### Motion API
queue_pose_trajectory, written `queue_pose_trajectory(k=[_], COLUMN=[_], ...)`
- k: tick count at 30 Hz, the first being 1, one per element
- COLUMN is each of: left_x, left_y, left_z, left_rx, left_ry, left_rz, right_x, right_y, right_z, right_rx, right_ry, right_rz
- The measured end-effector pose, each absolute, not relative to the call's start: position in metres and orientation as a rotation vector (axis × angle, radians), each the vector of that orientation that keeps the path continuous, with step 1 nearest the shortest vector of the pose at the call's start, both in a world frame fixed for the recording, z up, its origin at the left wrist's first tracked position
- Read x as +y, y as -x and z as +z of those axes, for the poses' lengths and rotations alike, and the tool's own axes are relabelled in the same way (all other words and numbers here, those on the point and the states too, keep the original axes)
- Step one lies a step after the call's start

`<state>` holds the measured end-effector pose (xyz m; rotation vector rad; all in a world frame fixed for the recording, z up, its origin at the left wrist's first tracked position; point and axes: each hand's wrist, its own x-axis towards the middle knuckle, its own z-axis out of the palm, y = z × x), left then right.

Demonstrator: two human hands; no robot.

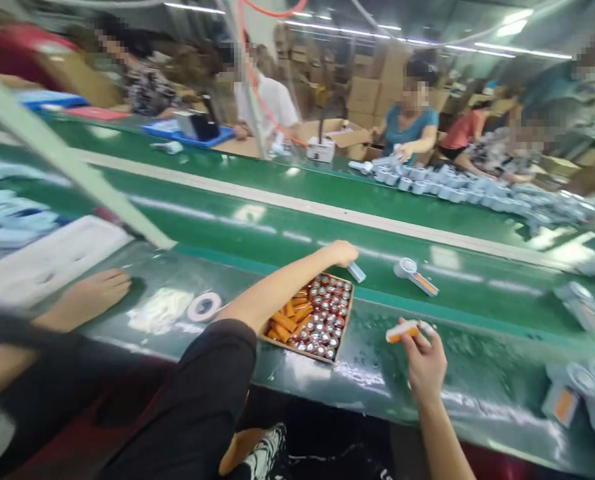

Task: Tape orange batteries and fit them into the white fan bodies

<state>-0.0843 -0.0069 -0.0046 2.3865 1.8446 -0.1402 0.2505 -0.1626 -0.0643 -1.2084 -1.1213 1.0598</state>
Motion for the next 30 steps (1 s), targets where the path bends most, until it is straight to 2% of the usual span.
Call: queue_pose_trajectory(k=[5, 9, 16, 21, 30], left_x=[0.036, 0.034, 0.044, 0.041, 0.03], left_y=[0.064, 0.076, 0.066, 0.061, 0.041], left_z=[0.001, -0.001, -0.024, -0.024, 0.001], left_rx=[1.529, 1.562, 1.614, 1.632, 1.635], left_ry=[-2.409, -2.405, -2.308, -2.254, -2.17], left_rz=[-0.251, -0.159, 0.003, 0.076, 0.255], right_x=[-0.091, -0.031, -0.007, -0.005, 0.003], right_y=[-0.208, -0.17, -0.142, -0.132, -0.148], right_z=[-0.029, -0.022, -0.032, -0.032, -0.032], right_rx=[-1.477, -2.082, -2.505, -2.607, -2.455], right_ry=[1.048, 1.262, 1.443, 1.559, 1.554], right_rz=[1.036, 0.756, 0.523, 0.447, 0.26])
